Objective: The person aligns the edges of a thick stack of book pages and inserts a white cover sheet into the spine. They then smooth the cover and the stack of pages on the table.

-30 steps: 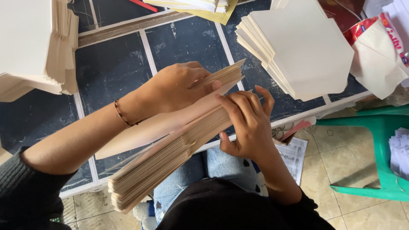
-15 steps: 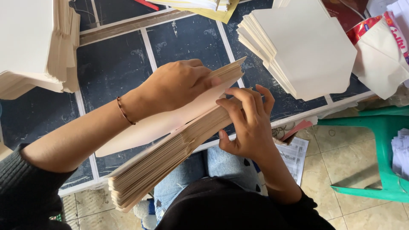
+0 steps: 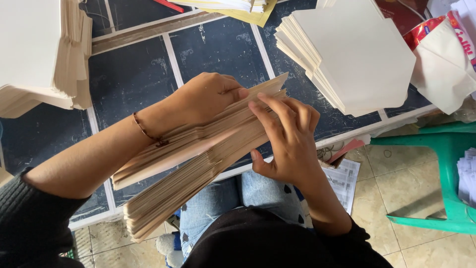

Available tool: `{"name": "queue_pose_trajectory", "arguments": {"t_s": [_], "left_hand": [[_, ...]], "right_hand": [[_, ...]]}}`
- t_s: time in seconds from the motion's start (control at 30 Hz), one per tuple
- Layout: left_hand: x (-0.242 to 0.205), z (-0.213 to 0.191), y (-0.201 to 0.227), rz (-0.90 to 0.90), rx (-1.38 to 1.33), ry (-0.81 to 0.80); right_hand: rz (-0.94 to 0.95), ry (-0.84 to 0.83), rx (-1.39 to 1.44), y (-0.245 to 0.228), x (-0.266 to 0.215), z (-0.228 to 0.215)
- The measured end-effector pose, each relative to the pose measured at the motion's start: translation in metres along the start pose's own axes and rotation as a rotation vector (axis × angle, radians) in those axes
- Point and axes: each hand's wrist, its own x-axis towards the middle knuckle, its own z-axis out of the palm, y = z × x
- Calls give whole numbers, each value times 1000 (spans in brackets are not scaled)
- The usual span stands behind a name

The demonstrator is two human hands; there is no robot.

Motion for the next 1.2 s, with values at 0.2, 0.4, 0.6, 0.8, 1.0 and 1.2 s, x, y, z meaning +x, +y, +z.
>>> {"name": "queue_pose_trajectory", "arguments": {"t_s": [0.2, 0.4, 0.6, 0.8, 1.0, 1.2], "left_hand": [[-3, -5, 7, -47, -84, -56], [3, -4, -1, -53, -130, -99], [1, -8, 9, 52, -72, -33], [-14, -20, 31, 134, -17, 38], [-8, 2, 13, 380, 406, 192], [-6, 4, 11, 456, 419, 203]], "right_hand": [[-16, -11, -43, 2, 4, 2], [-13, -18, -39, 5, 4, 3], [-28, 0, -24, 2, 5, -1], [9, 13, -14, 0, 3, 2], [8, 45, 0, -7, 4, -3], [36, 56, 52, -11, 4, -6]]}}
